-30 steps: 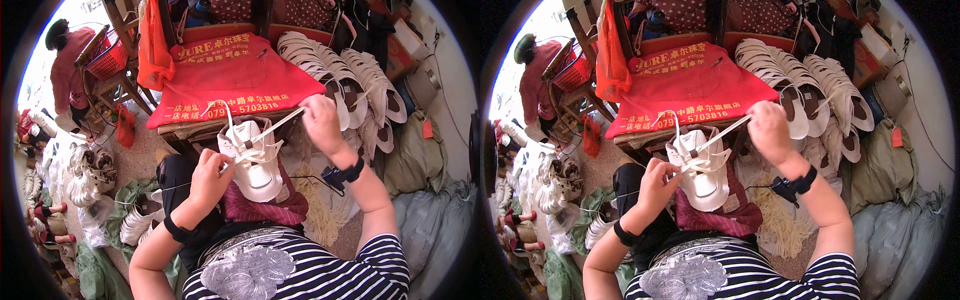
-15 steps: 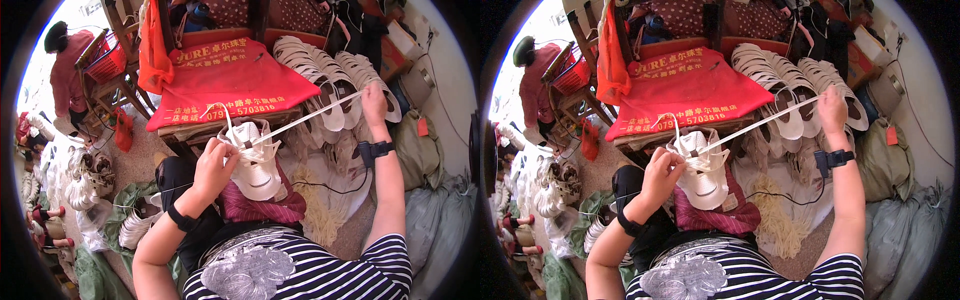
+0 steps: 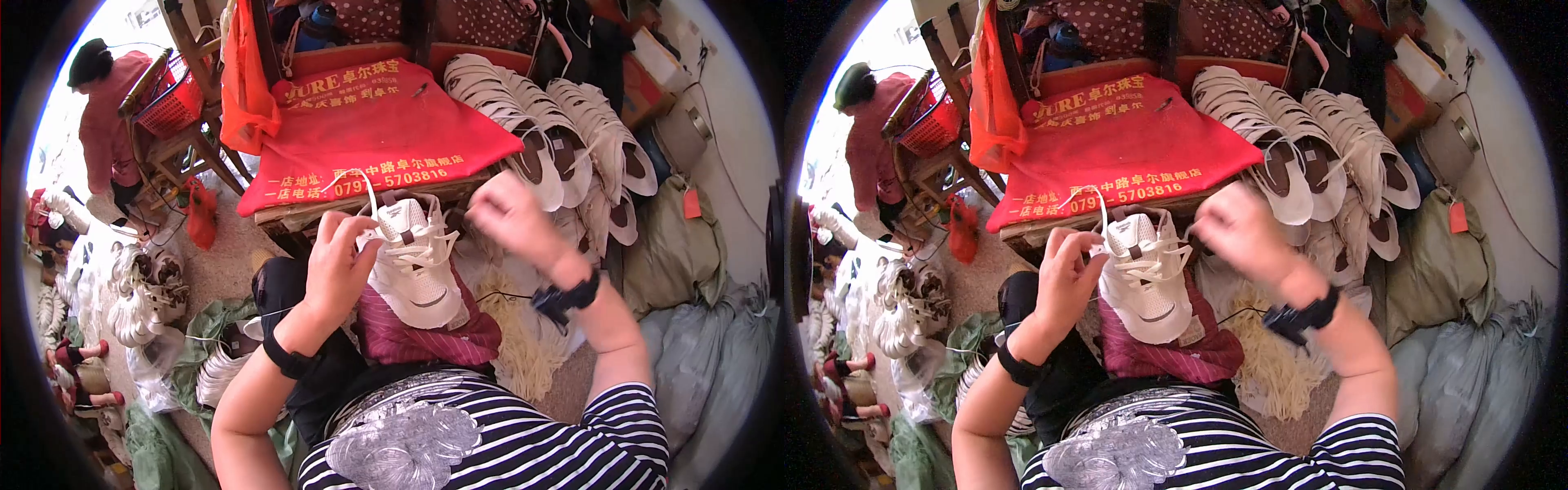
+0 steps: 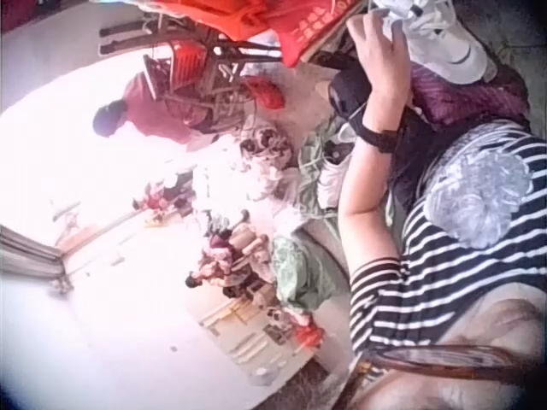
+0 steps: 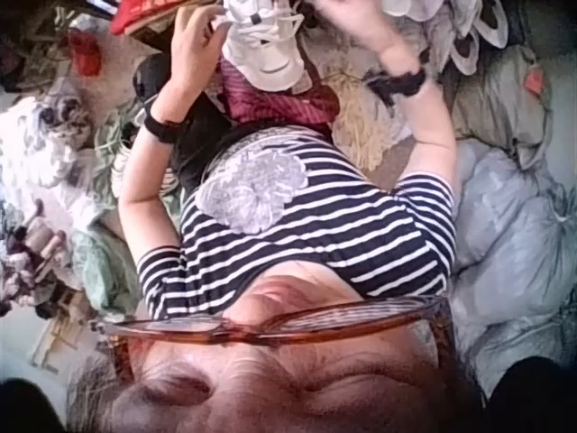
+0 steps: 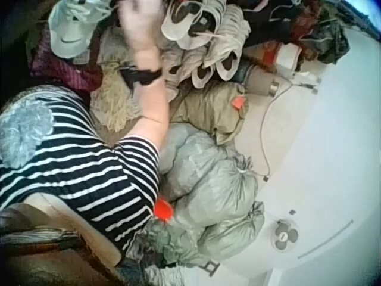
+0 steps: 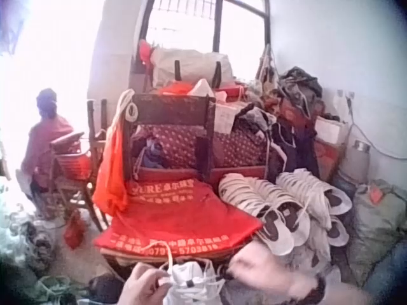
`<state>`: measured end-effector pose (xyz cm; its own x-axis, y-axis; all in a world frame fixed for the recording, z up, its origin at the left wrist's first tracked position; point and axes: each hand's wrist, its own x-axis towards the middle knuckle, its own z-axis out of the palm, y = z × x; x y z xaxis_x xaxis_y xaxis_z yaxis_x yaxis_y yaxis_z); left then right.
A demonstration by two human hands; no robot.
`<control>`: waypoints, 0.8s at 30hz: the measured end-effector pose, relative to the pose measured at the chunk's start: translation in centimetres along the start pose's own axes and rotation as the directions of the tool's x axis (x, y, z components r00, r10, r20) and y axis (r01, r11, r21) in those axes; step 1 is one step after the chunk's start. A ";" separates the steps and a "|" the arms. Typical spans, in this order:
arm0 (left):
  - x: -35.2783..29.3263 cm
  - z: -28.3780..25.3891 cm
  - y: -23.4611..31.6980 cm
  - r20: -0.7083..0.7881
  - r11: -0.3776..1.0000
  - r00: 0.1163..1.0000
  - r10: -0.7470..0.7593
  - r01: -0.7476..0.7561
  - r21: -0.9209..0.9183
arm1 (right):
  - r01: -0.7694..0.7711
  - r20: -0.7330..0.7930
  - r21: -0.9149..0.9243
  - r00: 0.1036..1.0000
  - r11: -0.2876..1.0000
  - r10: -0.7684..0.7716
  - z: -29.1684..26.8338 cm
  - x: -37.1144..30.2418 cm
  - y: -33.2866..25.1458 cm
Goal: Lacing white shoe uppers in a workshop environment.
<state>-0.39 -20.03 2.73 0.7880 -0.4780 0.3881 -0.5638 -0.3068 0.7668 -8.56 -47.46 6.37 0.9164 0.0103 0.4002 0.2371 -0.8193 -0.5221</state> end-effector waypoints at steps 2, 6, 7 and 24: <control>0.9 0.5 0.2 0.045 0.990 0.993 0.106 -0.110 0.094 | -0.011 0.185 0.109 0.983 0.994 -0.009 2.4 -0.7 -3.6; 1.3 0.8 -0.2 0.109 0.973 0.979 0.174 -0.188 0.135 | 0.093 0.203 0.086 0.973 0.992 -0.109 5.8 -1.5 -3.6; 1.5 0.6 -0.1 0.109 0.973 0.978 0.176 -0.190 0.134 | 0.093 0.202 0.085 0.973 0.992 -0.109 5.4 -1.3 -3.3; -0.2 -2.9 -1.1 0.155 0.889 0.957 0.245 -0.285 0.358 | -0.466 0.653 0.413 0.750 0.783 0.102 0.3 2.3 -0.8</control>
<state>0.79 -17.24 3.32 0.5777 -0.6604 0.4797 -0.8148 -0.4312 0.3876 -6.57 -46.59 7.44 0.9225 0.2985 -0.2450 -0.1082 -0.4092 -0.9060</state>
